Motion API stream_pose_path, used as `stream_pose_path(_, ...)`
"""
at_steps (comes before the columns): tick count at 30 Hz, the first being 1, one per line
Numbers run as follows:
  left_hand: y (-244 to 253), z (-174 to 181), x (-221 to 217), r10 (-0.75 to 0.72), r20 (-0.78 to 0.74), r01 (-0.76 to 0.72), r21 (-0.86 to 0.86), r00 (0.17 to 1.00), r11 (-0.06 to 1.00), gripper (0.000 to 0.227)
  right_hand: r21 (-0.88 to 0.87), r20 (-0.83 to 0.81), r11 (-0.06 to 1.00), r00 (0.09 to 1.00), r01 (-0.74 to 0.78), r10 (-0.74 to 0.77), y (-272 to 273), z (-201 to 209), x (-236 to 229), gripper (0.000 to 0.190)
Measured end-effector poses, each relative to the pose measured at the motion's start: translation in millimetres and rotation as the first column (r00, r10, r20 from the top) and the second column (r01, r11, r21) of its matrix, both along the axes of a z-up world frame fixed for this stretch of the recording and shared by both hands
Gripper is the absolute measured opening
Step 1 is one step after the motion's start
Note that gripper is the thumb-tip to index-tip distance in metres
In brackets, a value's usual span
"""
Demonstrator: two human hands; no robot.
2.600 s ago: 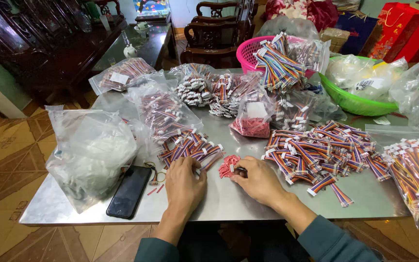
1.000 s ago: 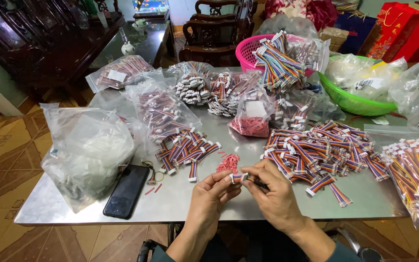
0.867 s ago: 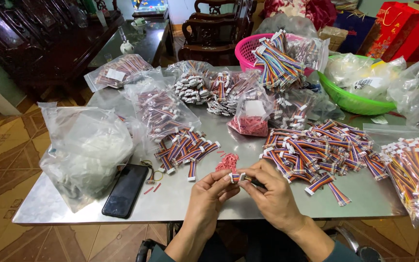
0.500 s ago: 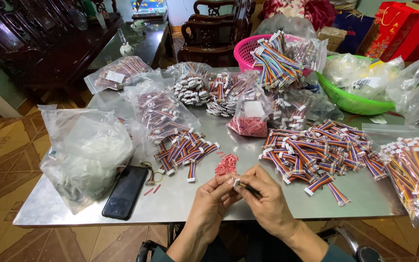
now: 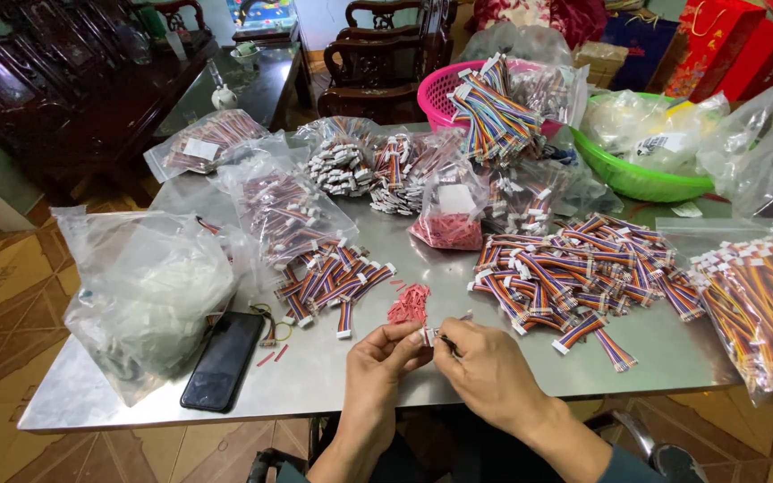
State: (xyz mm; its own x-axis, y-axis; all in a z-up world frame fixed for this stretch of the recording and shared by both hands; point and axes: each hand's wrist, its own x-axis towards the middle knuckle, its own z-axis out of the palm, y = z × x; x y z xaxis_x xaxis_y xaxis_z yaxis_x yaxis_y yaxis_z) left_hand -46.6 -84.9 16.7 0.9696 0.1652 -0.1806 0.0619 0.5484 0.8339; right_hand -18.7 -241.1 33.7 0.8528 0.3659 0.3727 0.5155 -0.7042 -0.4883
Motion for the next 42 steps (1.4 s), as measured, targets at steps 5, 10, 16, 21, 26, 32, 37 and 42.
stream_pose_path(5, -4.5, -9.9, 2.6, 0.018, 0.054, -0.02, 0.053, 0.998, 0.998, 0.022, 0.05, 0.063, 0.996, 0.995, -0.077, 0.074, 2.6, -6.5, -0.3, 0.023)
stream_pose_path(10, -0.6, -12.8, 4.2, 0.008, 0.074, -0.014, 0.084, 0.997, 0.996, 0.021, -0.022, 0.137, 0.996, 0.986, -0.092, 0.094, -0.1, 0.8, 0.7, 0.02)
stream_pose_path(16, -0.7, 10.8, 8.2, -0.043, 0.132, 0.029, 0.106, 0.99, 0.994, 0.02, -0.053, 0.135, 0.983, 0.974, -0.174, 0.18, -43.3, 17.4, 14.9, 0.025)
stream_pose_path(21, 39.3, 20.9, 69.5, -0.248, 0.308, -0.311, 0.95, 0.918, 0.028, 0.03, -0.138, 0.145, 0.99, 0.989, 0.032, -0.011, -85.5, 55.6, 49.3, 0.018)
stream_pose_path(26, 68.5, -38.8, 147.3, -0.245, 0.201, -0.296, 0.837, 0.949, -0.46, 0.03, 0.039, 0.007, 0.98, 0.981, 0.195, -0.195, -83.9, 42.3, 51.1, 0.04)
stream_pose_path(32, 75.6, -29.3, 148.3, -0.244, 0.218, -0.286, 0.911, 0.945, -0.297, 0.016, 0.214, -0.135, 0.971, 0.981, -0.109, 0.14, -40.8, -22.9, 44.4, 0.017)
stream_pose_path(37, 78.8, -0.6, 146.1, -0.241, 0.27, -0.32, 0.926, 0.932, -0.199, 0.01, 0.217, -0.092, 0.958, 0.973, -0.188, 0.212, -13.3, -27.9, 62.4, 0.019)
stream_pose_path(42, 79.1, 60.9, 109.9, -0.263, 0.513, -0.545, 0.836, 0.817, -0.061, 0.03, 0.075, -0.109, 0.971, 0.966, -0.227, 0.234, -2.2, -18.6, 68.4, 0.014)
